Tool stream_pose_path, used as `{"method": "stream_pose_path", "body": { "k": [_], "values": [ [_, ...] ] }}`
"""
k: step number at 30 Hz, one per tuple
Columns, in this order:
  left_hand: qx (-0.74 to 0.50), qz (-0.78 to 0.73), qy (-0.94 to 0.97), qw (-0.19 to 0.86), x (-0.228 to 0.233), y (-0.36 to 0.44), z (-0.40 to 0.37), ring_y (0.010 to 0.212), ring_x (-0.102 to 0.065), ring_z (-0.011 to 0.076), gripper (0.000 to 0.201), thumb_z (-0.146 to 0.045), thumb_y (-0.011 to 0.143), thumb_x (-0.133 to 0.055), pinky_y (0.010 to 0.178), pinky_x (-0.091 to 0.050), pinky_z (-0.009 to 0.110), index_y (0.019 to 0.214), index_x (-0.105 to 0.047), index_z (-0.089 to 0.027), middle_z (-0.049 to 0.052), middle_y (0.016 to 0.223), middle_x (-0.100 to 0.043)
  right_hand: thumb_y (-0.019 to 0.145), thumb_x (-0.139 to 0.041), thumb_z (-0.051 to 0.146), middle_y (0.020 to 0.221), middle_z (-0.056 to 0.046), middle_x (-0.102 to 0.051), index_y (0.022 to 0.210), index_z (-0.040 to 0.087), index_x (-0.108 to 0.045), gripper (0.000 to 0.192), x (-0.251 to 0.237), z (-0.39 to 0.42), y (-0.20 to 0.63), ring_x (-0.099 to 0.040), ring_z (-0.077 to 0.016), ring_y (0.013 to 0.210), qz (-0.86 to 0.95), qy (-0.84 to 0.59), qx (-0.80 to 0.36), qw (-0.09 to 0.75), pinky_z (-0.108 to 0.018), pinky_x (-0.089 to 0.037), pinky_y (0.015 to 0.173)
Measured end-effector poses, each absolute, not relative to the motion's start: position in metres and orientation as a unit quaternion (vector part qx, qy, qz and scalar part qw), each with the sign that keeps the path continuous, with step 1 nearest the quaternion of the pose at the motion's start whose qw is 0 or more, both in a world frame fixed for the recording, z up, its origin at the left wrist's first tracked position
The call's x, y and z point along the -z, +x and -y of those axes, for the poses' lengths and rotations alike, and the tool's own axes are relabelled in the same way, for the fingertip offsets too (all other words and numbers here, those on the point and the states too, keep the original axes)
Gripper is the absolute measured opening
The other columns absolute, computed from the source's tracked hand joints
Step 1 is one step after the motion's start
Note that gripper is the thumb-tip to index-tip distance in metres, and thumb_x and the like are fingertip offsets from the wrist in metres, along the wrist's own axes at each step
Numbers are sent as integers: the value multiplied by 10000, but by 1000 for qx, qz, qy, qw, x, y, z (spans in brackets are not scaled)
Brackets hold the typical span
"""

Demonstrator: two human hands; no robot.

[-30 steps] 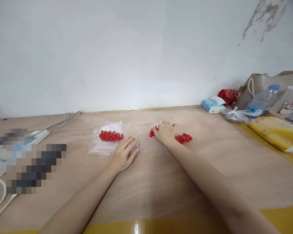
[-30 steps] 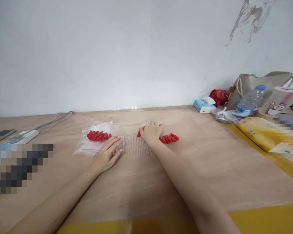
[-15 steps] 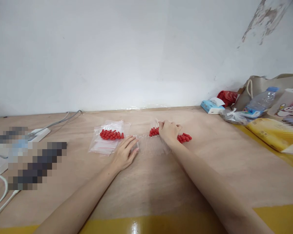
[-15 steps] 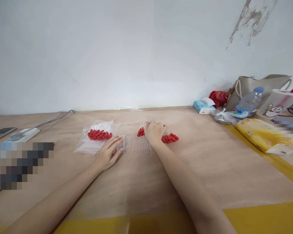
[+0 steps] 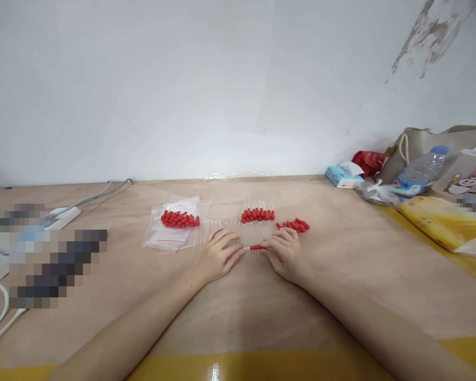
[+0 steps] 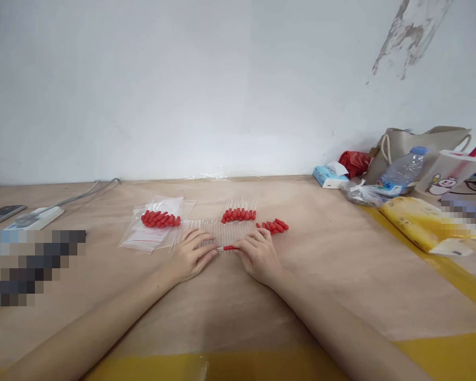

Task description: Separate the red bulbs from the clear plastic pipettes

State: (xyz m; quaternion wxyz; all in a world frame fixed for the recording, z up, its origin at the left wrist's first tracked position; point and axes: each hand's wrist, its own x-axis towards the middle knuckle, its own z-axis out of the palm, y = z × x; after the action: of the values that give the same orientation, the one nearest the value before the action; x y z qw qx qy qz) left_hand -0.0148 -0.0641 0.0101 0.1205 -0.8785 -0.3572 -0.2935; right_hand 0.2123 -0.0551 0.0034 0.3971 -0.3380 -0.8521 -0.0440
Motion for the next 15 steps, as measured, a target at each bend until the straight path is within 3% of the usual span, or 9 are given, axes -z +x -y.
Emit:
{"method": "stream_pose_path", "body": {
  "k": [7, 15],
  "values": [
    [297, 350, -883, 94, -9, -13, 64, 852, -541, 156, 144, -235, 855, -476, 822, -396, 338, 900, -602, -183, 34, 881, -643, 802, -555, 364, 747, 3, -656, 869, 239, -647, 169, -2, 48, 203, -508, -138, 769, 857, -326, 94, 388, -340, -256, 854],
    [299, 367, -876, 87, -11, -13, 69, 798, -550, 155, 162, -246, 860, -457, 833, -382, 348, 804, -594, -181, 30, 783, -628, 827, -528, 335, 574, 35, -586, 757, 258, -662, 170, -2, 53, 204, -495, -118, 705, 858, -320, 120, 384, -382, -200, 911]
  ]
}}
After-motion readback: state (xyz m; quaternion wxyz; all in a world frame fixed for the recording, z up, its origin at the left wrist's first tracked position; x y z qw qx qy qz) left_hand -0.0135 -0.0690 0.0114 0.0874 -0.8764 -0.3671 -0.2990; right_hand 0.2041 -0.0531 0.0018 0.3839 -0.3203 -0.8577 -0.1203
